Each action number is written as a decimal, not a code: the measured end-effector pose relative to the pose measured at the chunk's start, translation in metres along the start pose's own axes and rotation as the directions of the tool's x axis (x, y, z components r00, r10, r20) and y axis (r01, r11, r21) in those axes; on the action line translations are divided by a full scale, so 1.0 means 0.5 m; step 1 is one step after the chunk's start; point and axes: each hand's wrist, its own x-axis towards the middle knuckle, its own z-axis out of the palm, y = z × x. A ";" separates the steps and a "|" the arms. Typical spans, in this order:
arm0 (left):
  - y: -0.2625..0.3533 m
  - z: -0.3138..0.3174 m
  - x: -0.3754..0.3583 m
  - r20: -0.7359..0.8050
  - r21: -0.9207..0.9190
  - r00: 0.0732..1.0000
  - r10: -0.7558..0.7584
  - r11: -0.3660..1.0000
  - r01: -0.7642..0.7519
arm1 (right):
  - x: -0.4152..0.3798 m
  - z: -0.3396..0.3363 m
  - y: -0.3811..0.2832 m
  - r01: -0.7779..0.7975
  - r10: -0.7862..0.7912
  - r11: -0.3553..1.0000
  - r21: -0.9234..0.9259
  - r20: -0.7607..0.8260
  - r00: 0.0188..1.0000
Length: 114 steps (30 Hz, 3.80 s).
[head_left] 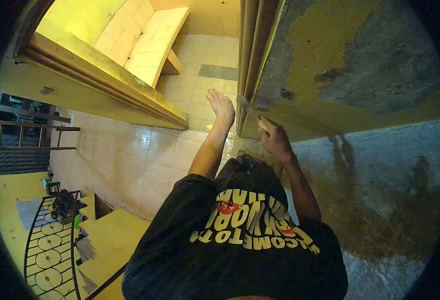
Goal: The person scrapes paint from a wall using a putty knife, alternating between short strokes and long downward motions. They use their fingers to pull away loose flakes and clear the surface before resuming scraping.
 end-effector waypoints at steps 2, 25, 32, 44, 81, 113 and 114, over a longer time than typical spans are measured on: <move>-0.013 -0.006 -0.008 0.051 -0.030 0.998 0.027 0.999 -0.026 | -0.020 0.013 -0.003 0.121 -0.100 0.986 0.111 -0.175 0.979; -0.017 0.071 0.061 0.352 -0.681 0.890 0.289 0.731 0.032 | -0.119 0.036 -0.108 0.233 -0.267 0.925 0.300 0.078 0.960; -0.066 0.111 0.109 0.502 -0.702 0.829 0.247 0.676 0.224 | -0.097 0.044 -0.128 0.044 -0.122 0.957 0.288 0.259 0.958; -0.099 0.153 0.113 0.504 -0.611 0.861 -0.076 0.673 0.417 | -0.121 0.042 -0.183 0.092 -0.199 0.953 0.290 0.368 0.908; -0.087 -0.704 -0.106 -0.704 -0.562 0.504 -0.501 -0.041 -0.826 | -0.245 -0.678 -0.383 0.082 -0.450 0.856 -0.511 -0.658 0.604; -0.053 -0.588 -0.388 -0.393 -0.548 0.919 -0.001 -0.803 -0.235 | -0.054 -0.477 -0.403 0.551 -0.416 -0.075 0.831 -0.528 0.741; -0.044 -0.596 -0.392 -0.407 -0.566 0.913 0.002 -0.785 -0.251 | -0.056 -0.482 -0.410 0.567 -0.416 -0.073 0.820 -0.542 0.730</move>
